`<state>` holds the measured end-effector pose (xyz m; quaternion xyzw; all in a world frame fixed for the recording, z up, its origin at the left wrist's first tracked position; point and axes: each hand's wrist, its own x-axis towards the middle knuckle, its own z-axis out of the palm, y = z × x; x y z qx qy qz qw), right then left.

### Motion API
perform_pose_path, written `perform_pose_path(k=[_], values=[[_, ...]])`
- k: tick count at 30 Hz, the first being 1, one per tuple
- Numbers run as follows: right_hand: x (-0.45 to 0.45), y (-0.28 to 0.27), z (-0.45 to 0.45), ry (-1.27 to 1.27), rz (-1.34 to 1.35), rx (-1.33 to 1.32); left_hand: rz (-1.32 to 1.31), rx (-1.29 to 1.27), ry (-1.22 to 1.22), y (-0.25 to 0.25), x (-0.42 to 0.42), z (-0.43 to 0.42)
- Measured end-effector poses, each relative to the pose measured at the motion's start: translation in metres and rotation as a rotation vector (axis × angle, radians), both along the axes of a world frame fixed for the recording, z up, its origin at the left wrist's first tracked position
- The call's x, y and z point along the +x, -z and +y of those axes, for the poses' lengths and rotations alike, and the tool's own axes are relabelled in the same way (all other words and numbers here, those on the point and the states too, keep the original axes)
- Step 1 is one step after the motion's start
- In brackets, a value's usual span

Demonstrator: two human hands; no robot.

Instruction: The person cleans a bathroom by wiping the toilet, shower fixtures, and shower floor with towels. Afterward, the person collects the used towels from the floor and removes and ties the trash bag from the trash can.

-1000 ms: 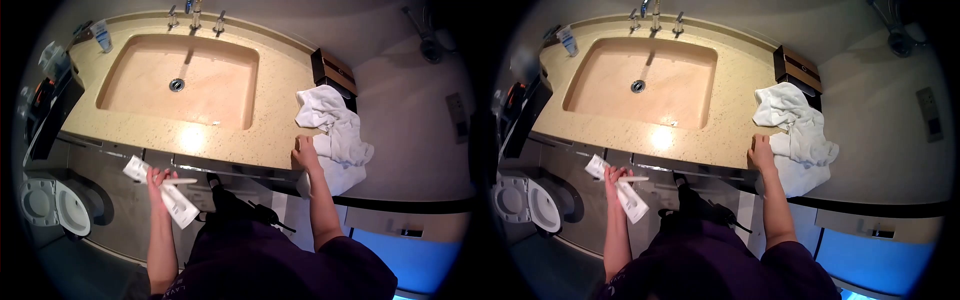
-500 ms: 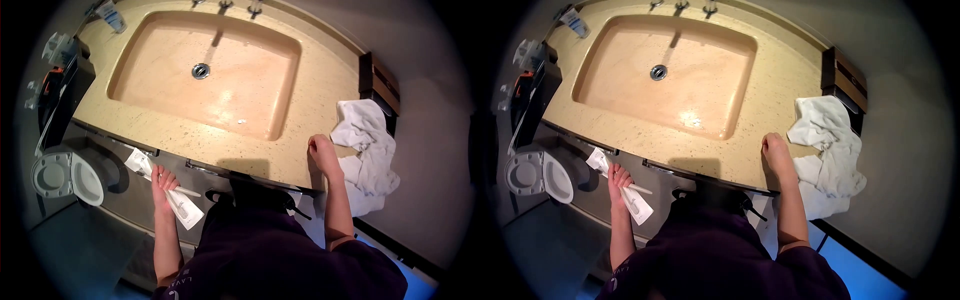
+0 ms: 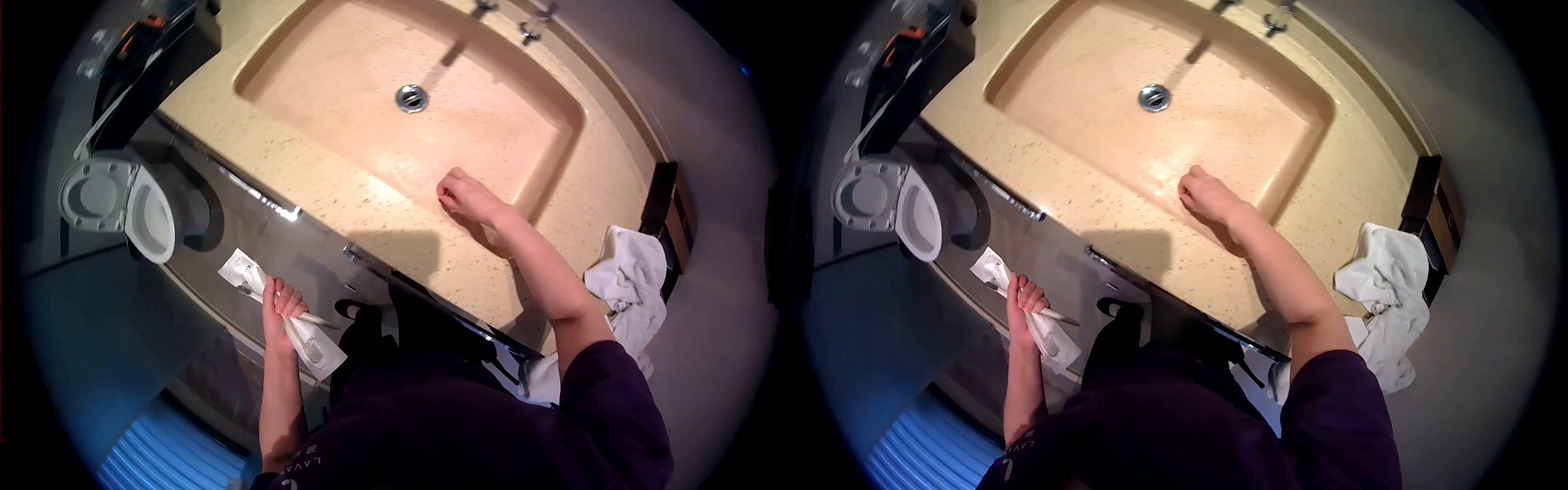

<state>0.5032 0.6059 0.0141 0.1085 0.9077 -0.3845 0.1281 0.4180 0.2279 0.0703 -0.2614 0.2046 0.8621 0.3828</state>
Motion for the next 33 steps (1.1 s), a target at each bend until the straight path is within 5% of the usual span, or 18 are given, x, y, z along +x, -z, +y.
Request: perform_pose_path(k=[7,11,14,16,18,20,21,23,24,25,27,29,32,33], values=[[0.013,-0.008,-0.015,0.019,-0.018,-0.059,-0.011,-0.052,-0.1,0.023,0.019,-0.073],[0.009,0.001,-0.006,-0.043,-0.031,0.164,-0.027,0.032,-0.124,0.045,0.022,-0.116],[-0.009,-0.013,-0.023,0.645,-0.308,-0.288,-0.027,0.027,-0.188,0.059,0.017,-0.159],[-0.016,0.007,0.004,0.721,-0.2,-0.178,-0.042,0.049,-0.194,0.093,0.002,-0.176],[-0.016,0.024,0.014,0.799,-0.274,-0.547,-0.074,-0.027,-0.238,0.106,0.008,-0.204],[-0.002,0.052,0.053,0.88,-0.207,-0.293,-0.08,-0.012,-0.269,0.127,0.013,-0.233],[-0.013,0.049,0.061,0.635,-0.222,-0.024,-0.081,-0.068,-0.283,0.133,0.012,-0.249],[-0.013,0.034,0.116,0.688,-0.132,-0.087,-0.14,-0.192,-0.239,0.165,-0.007,-0.224],[-0.033,0.005,0.097,0.755,0.183,-0.277,-0.14,-0.235,-0.233,0.175,-0.006,-0.227],[-0.055,-0.025,0.076,0.525,0.32,-0.433,-0.167,-0.266,-0.249,0.188,0.0,-0.226],[-0.108,-0.076,-0.067,0.682,0.387,-0.277,-0.249,-0.299,-0.243,0.218,0.006,-0.242],[-0.128,-0.048,-0.143,0.219,0.261,-0.527,-0.273,-0.349,-0.199,0.245,0.013,-0.257],[-0.153,0.096,-0.281,0.456,-0.341,-0.396,-0.33,-0.424,-0.171,0.297,0.031,-0.262],[-0.155,0.159,-0.317,0.331,-0.469,-0.545,-0.348,-0.453,-0.13,0.313,0.043,-0.263]])
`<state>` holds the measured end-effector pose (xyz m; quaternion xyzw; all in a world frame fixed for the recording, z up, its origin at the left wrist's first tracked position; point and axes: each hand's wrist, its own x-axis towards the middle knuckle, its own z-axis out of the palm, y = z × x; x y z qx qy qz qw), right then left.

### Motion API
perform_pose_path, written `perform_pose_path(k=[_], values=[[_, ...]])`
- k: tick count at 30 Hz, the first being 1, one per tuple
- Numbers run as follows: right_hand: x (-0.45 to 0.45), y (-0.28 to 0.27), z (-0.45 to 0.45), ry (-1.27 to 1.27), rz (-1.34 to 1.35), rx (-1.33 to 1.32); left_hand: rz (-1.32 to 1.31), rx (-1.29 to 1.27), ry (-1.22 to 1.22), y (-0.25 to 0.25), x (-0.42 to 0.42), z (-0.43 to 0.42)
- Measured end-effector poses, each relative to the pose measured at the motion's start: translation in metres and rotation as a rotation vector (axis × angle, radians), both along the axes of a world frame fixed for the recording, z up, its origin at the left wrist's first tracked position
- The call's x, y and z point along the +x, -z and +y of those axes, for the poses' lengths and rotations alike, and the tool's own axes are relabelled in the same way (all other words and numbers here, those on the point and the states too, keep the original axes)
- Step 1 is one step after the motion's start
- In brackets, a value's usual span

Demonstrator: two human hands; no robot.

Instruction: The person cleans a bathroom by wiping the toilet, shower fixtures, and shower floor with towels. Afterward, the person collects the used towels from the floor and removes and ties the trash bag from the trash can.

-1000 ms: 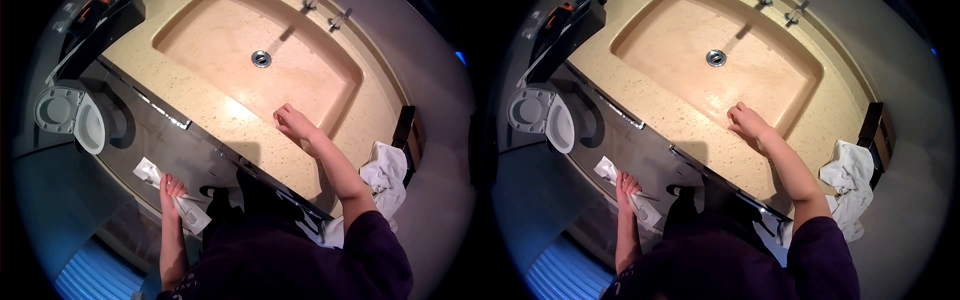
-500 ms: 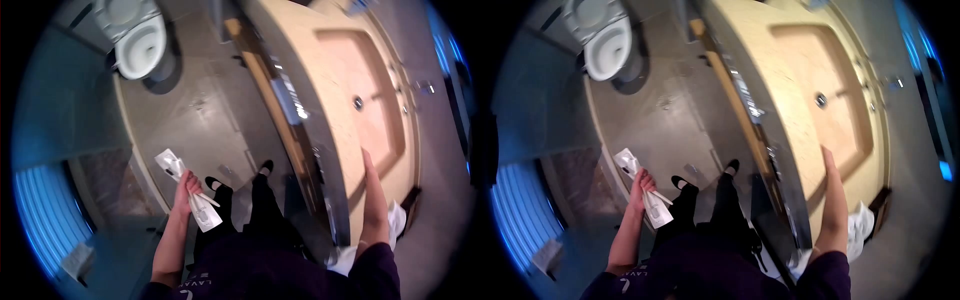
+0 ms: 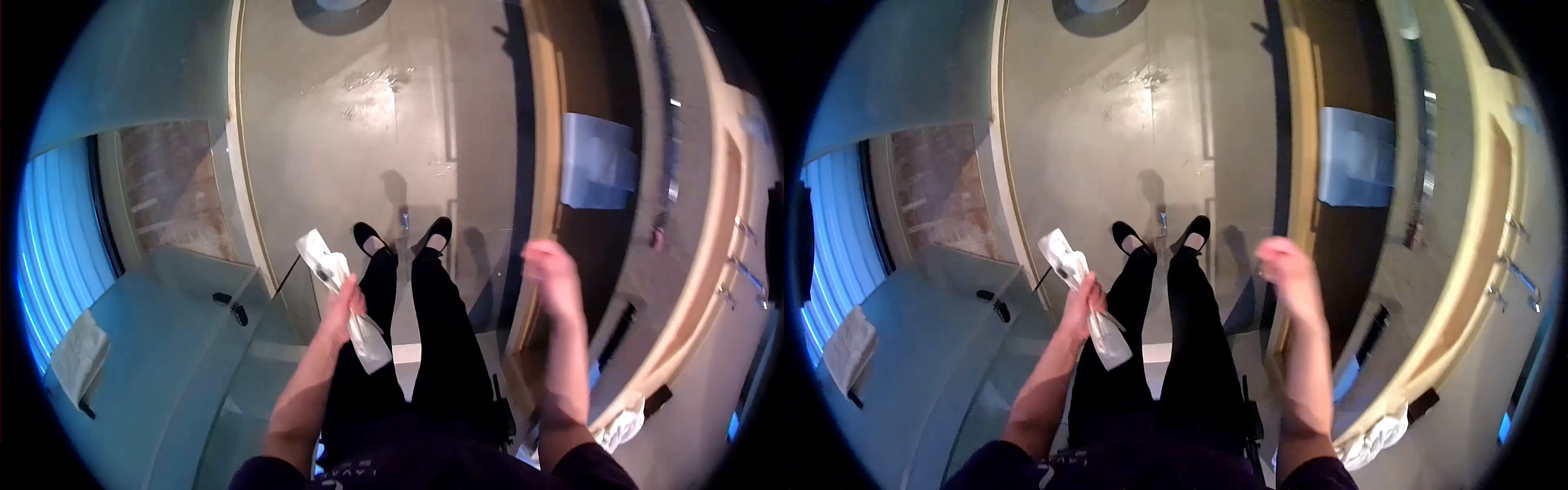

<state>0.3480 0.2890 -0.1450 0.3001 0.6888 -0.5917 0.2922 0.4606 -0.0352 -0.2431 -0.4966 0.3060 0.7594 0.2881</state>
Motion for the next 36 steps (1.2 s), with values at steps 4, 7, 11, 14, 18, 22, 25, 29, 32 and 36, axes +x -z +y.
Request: perform_pose_path(k=[4,7,11,14,18,22,25,29,32,36], values=[[0.078,0.266,-0.094,-0.029,-0.404,0.06,-0.032,-0.153,-0.076,0.055,0.038,0.009],[0.142,0.418,-0.121,-0.473,-0.318,0.494,-0.093,-0.06,-0.193,0.104,0.08,0.012],[0.137,0.501,-0.166,-0.435,-0.413,0.736,-0.209,-0.015,-0.217,0.139,0.1,0.016],[0.135,0.556,-0.175,-0.503,-0.624,0.864,-0.334,0.045,-0.235,0.148,0.104,0.011],[0.157,0.58,-0.174,-0.561,-0.481,0.814,-0.434,0.092,-0.376,0.161,0.098,0.013],[0.146,0.511,-0.143,-0.42,-0.322,0.77,-0.273,0.105,-0.172,0.165,0.098,0.021],[0.163,0.458,-0.083,-0.04,-0.197,0.805,-0.279,0.117,-0.093,0.166,0.092,0.022],[0.221,0.444,0.038,0.646,-0.434,0.459,-0.199,0.018,0.044,0.164,0.096,0.015],[0.31,0.502,0.155,0.917,-0.563,0.067,0.012,0.136,-0.222,0.161,0.089,0.008],[0.379,0.568,0.237,1.103,-0.754,0.168,-0.108,-0.083,-0.217,0.153,0.073,0.011]])
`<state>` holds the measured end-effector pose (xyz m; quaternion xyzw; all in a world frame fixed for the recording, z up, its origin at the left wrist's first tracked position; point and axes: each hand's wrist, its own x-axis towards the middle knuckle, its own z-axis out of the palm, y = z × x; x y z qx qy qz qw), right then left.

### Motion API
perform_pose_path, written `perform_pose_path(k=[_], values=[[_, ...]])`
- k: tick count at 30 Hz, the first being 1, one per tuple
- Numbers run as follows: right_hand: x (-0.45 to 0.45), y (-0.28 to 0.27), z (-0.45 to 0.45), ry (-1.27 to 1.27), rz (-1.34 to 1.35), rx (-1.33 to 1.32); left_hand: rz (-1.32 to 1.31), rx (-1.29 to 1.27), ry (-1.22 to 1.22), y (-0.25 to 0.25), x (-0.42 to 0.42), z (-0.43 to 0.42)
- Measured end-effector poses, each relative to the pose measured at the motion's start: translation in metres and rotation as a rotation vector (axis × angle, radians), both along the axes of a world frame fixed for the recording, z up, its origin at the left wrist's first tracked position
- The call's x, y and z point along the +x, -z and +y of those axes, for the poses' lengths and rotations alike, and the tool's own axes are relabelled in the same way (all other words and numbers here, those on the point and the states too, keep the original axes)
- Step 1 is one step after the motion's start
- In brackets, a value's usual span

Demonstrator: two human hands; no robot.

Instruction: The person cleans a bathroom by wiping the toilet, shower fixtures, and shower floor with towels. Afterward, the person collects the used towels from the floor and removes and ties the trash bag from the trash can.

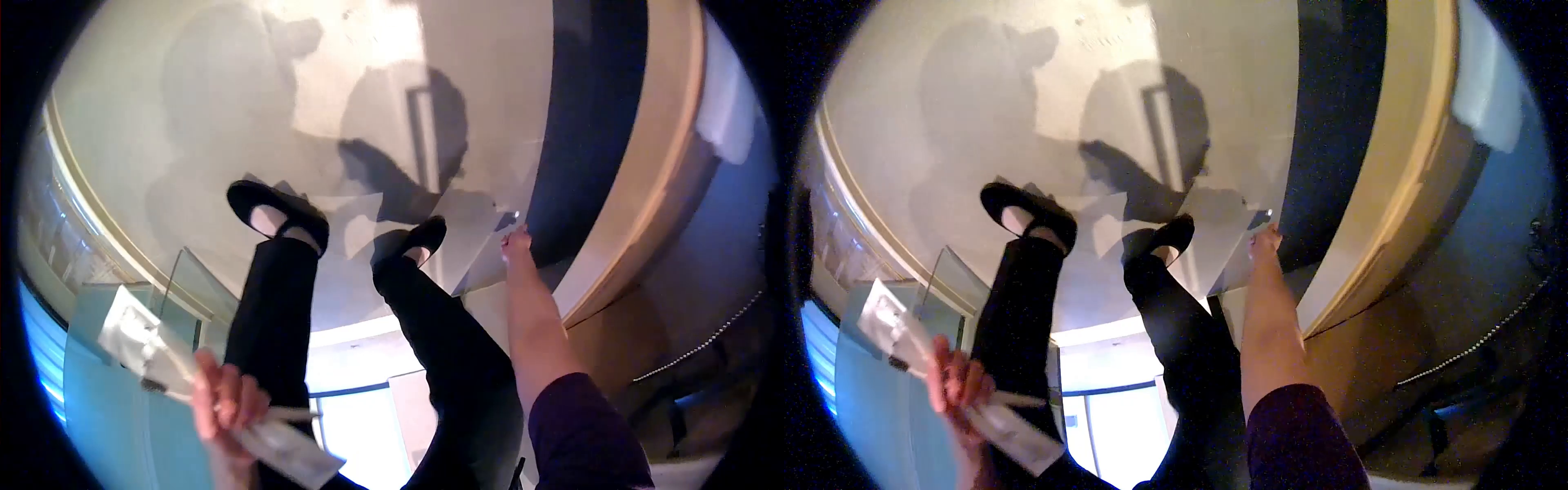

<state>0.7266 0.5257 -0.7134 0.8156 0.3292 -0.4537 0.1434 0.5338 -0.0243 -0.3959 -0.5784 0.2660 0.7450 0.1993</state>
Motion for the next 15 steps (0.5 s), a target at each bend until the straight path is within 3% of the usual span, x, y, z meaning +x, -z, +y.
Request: perform_pose_path(k=[3,4,5,8,9,11,13,14,15], values=[[-0.025,0.012,-0.001,0.003,-0.293,0.334,0.1,0.09,0.02,0.005,0.008,-0.005],[-0.035,0.018,-0.007,0.016,-0.342,0.383,-0.101,-0.135,0.032,-0.002,-0.008,0.014],[-0.033,0.033,0.003,-0.016,-0.304,0.376,-0.083,-0.122,0.059,0.001,-0.006,0.016],[0.008,0.114,0.052,-0.388,0.145,0.303,-0.105,-0.157,0.07,0.002,-0.004,0.031],[0.016,0.141,0.054,-0.594,0.309,0.327,0.004,-0.058,0.127,0.004,0.004,0.03],[-0.028,0.152,-0.013,-0.946,0.463,0.429,0.012,-0.031,0.279,0.004,0.008,0.046],[-0.133,0.022,-0.153,-0.835,0.653,0.076,-0.073,0.005,0.363,0.008,0.011,0.05],[-0.166,-0.047,-0.212,-0.735,0.935,-0.069,-0.059,0.079,0.371,0.014,0.018,0.046],[-0.192,-0.093,-0.252,-0.991,0.834,-0.081,-0.013,0.108,0.39,0.017,0.021,0.041]])
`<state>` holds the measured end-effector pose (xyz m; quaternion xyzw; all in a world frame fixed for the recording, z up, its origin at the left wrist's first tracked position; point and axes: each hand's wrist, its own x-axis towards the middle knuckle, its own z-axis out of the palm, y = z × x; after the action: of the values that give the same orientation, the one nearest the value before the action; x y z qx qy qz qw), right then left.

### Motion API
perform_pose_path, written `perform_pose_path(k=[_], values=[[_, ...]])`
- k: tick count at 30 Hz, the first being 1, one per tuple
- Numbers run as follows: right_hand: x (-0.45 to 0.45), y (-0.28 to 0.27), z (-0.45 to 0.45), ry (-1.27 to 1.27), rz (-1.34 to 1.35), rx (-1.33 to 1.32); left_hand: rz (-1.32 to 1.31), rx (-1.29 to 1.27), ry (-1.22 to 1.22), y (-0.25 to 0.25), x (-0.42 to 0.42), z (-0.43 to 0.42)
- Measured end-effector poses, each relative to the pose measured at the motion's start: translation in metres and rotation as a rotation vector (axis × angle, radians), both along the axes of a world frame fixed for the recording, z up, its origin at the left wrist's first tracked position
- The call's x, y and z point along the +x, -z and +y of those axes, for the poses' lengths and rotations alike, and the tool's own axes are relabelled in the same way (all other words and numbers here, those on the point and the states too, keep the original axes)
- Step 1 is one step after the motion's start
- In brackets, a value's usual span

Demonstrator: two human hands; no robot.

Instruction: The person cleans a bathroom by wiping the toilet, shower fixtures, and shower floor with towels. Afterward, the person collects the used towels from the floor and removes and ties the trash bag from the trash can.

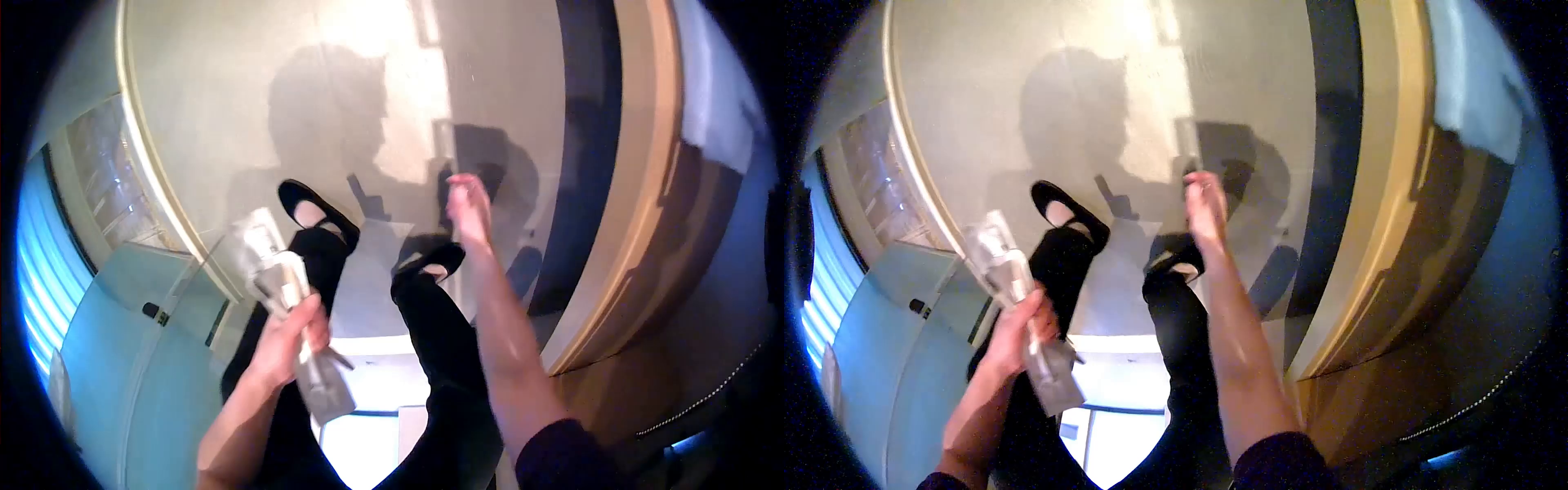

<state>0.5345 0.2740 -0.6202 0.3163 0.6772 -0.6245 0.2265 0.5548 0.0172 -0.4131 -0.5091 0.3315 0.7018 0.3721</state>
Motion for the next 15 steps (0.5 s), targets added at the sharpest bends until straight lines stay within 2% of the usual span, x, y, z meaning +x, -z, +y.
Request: perform_pose_path(k=[1,2,3,4,5,6,7,8,9,11,13,15], values=[[-0.009,-0.03,-0.022,-0.098,0.025,-0.149,-0.008,0.024,-0.032,0.009,0.006,0.0],[-0.017,-0.07,-0.054,-0.029,-0.008,-0.378,-0.06,-0.017,-0.044,0.011,0.006,-0.003],[-0.016,-0.112,-0.081,-0.022,0.06,-0.45,-0.027,-0.02,-0.038,0.008,0.008,-0.009],[-0.011,-0.15,-0.103,-0.09,0.116,-0.507,-0.056,0.062,-0.152,-0.005,0.002,-0.01],[-0.016,-0.202,-0.13,-0.243,0.069,-0.21,-0.084,0.154,-0.264,-0.02,-0.003,-0.012],[-0.004,-0.236,-0.153,-0.221,-0.082,-0.222,-0.083,0.168,-0.307,-0.035,0.006,-0.018],[-0.014,-0.279,-0.165,-0.442,0.286,0.17,-0.084,0.184,-0.353,-0.052,0.016,-0.024],[-0.023,-0.301,-0.182,-0.555,0.282,0.278,-0.113,0.193,-0.393,-0.059,0.014,-0.034],[-0.023,-0.33,-0.197,-0.621,0.258,0.356,-0.134,0.19,-0.431,-0.081,0.012,-0.041],[-0.031,-0.371,-0.231,-0.726,0.388,0.505,-0.113,0.467,-0.575,-0.122,-0.007,-0.063],[-0.061,-0.418,-0.269,-0.719,0.532,0.508,-0.082,0.483,-0.537,-0.171,-0.049,-0.097],[-0.093,-0.463,-0.292,-0.634,0.517,0.48,0.068,0.759,-0.589,-0.189,-0.075,-0.114]])
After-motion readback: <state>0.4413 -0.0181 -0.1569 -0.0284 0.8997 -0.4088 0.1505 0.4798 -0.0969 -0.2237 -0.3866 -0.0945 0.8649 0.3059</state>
